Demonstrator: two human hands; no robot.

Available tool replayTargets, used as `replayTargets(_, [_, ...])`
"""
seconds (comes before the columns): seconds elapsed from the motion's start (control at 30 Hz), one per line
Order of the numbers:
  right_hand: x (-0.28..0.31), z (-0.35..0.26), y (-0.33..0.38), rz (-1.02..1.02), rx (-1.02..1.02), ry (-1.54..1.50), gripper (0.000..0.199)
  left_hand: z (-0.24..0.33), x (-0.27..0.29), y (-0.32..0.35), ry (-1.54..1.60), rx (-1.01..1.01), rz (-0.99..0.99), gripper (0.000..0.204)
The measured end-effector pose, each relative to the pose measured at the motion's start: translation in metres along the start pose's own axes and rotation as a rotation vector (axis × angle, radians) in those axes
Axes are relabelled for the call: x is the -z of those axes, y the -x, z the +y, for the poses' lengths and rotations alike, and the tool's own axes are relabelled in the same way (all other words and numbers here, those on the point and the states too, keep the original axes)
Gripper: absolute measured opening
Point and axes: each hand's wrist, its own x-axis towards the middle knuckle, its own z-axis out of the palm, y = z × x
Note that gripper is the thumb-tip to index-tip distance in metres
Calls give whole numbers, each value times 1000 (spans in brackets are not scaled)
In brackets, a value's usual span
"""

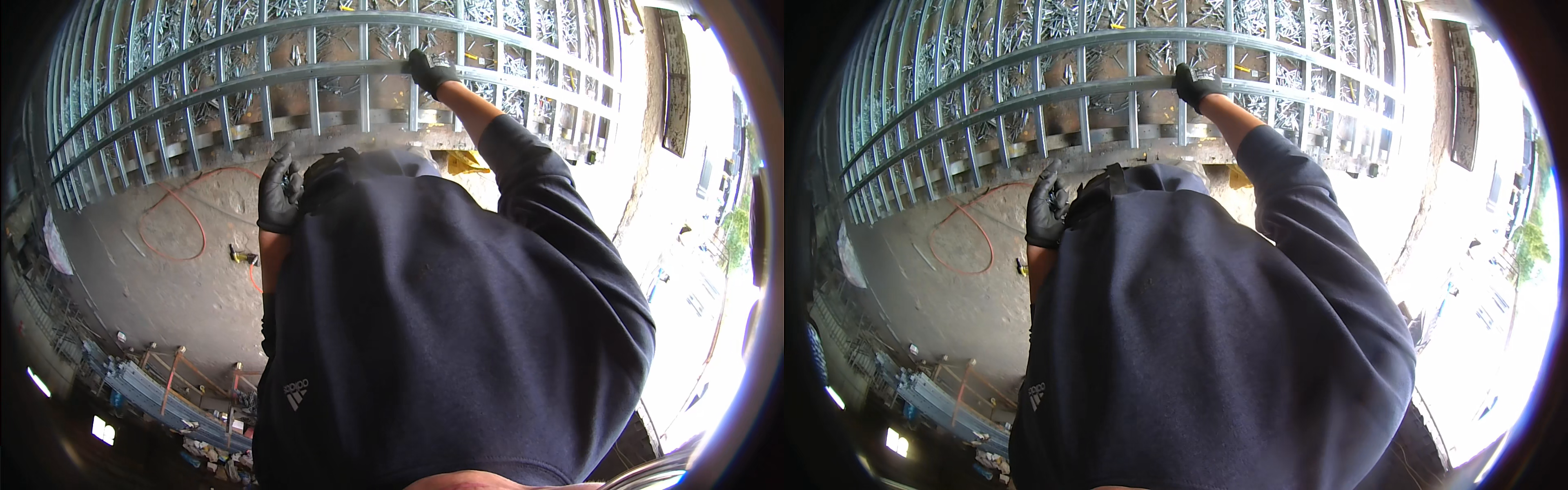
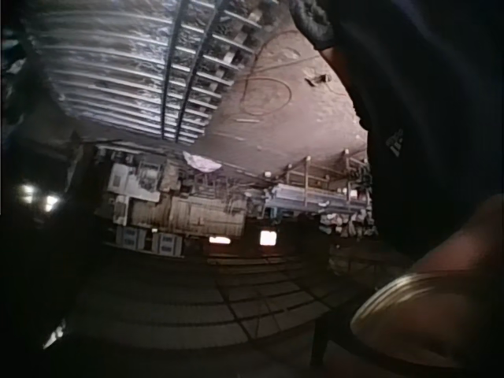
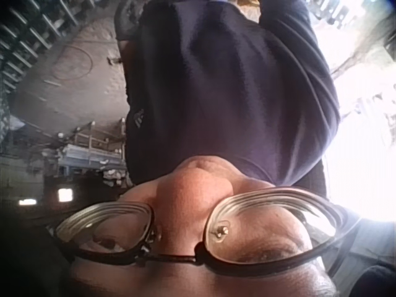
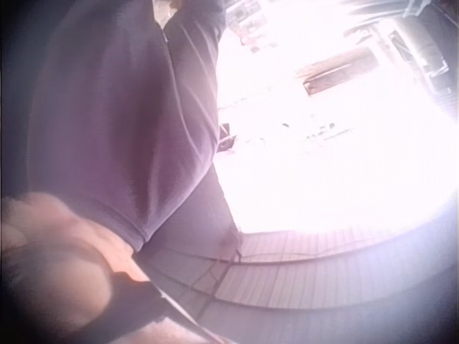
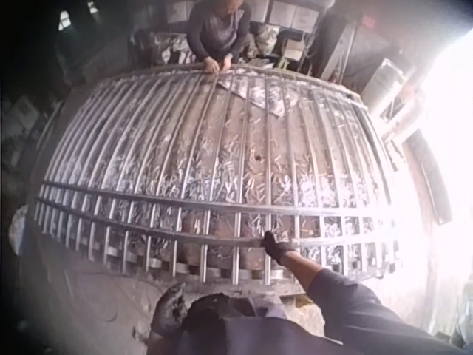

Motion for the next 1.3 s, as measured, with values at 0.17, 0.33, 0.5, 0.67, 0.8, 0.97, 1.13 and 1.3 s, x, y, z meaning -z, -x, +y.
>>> replayTargets(0.17, [-22, 16, -31, 67, 301, 424, 50, 17, 26, 5, -34, 10, -41, 34])
replayTargets(0.33, [-29, 12, -44, -64, -135, 81, 72, 30, 46, 8, -95, 12, -42, 35])
replayTargets(0.5, [-27, -42, 28, 226, 289, -352, 49, 39, 63, -4, 33, 66, -228, 32])
replayTargets(0.67, [-78, -132, 158, 34, 1204, 20, 35, 33, 50, -35, -31, 181, -197, 19])
replayTargets(0.8, [-104, -159, 187, -135, 1026, -60, 32, 19, 20, -41, 125, 112, -271, 15])
replayTargets(0.97, [-91, -105, 100, -214, 928, -278, 24, 41, 19, -28, 53, 214, -222, 29])
replayTargets(1.13, [-53, -50, -22, -181, 515, 96, 24, 43, 37, -11, 852, 208, -483, 21])
replayTargets(1.3, [-31, -70, -45, -14, 503, 265, 32, 11, 26, 5, 545, 330, -343, 27])
